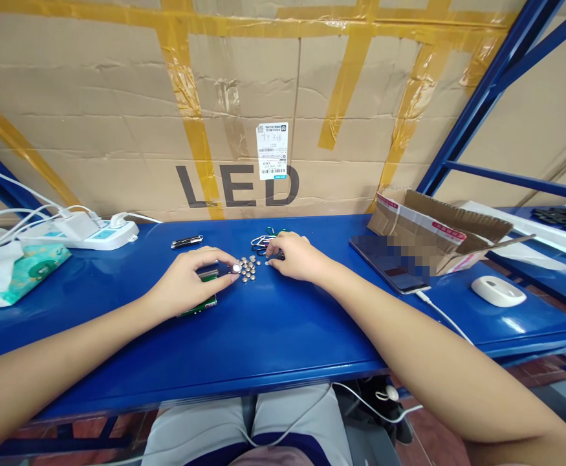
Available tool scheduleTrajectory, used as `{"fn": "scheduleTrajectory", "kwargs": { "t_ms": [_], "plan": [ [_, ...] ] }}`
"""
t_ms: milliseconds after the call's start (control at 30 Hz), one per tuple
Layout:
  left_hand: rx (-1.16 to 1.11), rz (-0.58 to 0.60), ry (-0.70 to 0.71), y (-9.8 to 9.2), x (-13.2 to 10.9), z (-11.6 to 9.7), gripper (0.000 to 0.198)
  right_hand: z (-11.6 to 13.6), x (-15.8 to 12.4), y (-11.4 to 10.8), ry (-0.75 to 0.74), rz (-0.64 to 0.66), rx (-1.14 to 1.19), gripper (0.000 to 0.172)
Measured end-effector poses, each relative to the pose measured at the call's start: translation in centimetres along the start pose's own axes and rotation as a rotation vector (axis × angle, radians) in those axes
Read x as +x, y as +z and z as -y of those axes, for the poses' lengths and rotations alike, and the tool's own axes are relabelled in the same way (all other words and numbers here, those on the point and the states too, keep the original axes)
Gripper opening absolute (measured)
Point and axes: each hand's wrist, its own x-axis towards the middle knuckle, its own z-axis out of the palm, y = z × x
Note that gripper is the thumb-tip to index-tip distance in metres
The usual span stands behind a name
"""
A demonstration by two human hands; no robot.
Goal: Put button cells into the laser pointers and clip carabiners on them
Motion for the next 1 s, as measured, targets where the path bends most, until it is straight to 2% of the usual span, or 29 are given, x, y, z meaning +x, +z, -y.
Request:
{"fn": "scheduleTrajectory", "kwargs": {
  "t_ms": [233, 333, 400, 500, 633, 867, 1000],
  "plan": [
    [0.005, 0.017, -0.019, -0.1, -0.1, -0.2, 0.016, 0.0, 0.0, 0.2, -0.011, -0.003, 0.006, 0.002],
    [0.007, 0.019, -0.016, -0.1, -0.1, -0.1, 0.015, 0.0, 0.1, 0.2, -0.017, -0.025, 0.047, 0.003],
    [0.009, 0.02, -0.018, -0.1, -0.1, 0.0, 0.015, 0.3, 0.1, 0.1, -0.016, -0.056, 0.129, 0.004],
    [0.006, 0.03, -0.026, -0.1, -0.1, 0.1, 0.016, 1.1, -0.1, -0.4, -0.007, -0.09, 0.374, 0.004],
    [0.011, 0.035, -0.021, -0.1, -0.1, 0.2, 0.015, 2.6, -0.7, -0.8, -0.026, -0.073, 0.712, 0.019],
    [0.006, 0.028, 0.013, 0.1, 0.0, 0.3, 0.014, 3.4, -1.0, -0.4, -0.087, 0.017, 0.8, 0.022],
    [0.005, 0.048, 0.035, 0.3, 0.1, 0.5, 0.015, 3.3, -0.9, -0.1, -0.061, 0.017, 0.813, 0.027]
  ]
}}
